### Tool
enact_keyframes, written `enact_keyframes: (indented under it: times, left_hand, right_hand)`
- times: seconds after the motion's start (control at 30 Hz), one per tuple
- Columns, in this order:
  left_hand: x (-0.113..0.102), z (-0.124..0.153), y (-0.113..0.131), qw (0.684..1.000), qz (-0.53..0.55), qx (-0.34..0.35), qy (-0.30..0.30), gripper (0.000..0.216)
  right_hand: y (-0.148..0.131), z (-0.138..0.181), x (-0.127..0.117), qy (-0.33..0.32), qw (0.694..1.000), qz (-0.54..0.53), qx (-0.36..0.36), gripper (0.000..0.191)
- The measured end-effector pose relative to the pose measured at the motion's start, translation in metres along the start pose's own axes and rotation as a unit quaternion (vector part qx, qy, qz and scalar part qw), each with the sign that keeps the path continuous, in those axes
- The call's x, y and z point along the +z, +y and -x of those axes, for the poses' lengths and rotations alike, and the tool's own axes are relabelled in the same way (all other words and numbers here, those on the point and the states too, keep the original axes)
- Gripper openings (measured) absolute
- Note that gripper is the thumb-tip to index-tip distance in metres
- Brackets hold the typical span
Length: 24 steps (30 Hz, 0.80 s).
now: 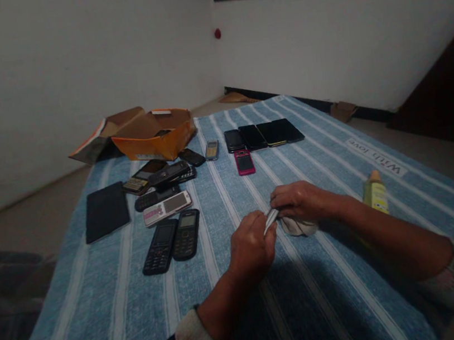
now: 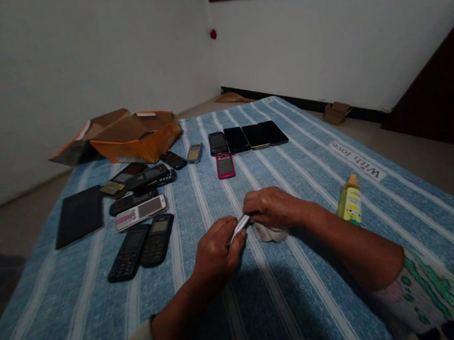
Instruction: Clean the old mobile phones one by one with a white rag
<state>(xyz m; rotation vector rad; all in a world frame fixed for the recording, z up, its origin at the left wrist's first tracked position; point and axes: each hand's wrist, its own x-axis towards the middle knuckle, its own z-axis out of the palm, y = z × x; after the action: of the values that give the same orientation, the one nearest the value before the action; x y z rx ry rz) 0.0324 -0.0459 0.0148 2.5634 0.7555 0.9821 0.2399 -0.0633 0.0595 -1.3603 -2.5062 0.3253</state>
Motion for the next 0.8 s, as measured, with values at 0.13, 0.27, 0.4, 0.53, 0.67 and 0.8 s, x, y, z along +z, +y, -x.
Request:
enact_keyframes:
  times: [0.13, 0.27, 0.4, 0.53, 0.67, 0.8]
  left_hand:
    - [0.0005, 0.0007, -0.0025, 1.0, 0.015, 0.017, 0.004, 0.016]
    - [-0.0014, -0.0004, -0.0022, 0.999, 0.017, 0.031, -0.005, 0.018]
    - [-0.0038, -0.003, -0.0014, 0.999, 0.019, 0.048, -0.006, 0.02]
    - [-0.0038, -0.0035, -0.0024, 0.998, 0.02, 0.066, -0.005, 0.021]
    - [-0.0027, -0.003, -0.0043, 0.998, 0.016, 0.066, -0.011, 0.021]
    - [-0.0029, -0.003, -0.0052, 0.997, 0.019, 0.067, -0.02, 0.02]
  right_hand:
    - [-0.0019, 0.0017, 0.0009, 0.0, 1.0, -0.008, -0.006, 0.014]
    - [-0.0029, 0.0029, 0.0, -0.001, 1.0, -0.012, -0.009, 0.015]
    - [-0.0054, 0.0038, -0.0019, 0.0, 1.0, -0.004, -0.015, 0.014]
    - [-0.0078, 0.0046, -0.0026, 0.002, 1.0, 0.008, -0.016, 0.012]
    - [-0.0084, 0.0038, -0.0015, 0.004, 1.0, 0.011, -0.015, 0.012]
    - [-0.0081, 0.0018, -0.0018, -0.004, 1.0, 0.013, -0.009, 0.01]
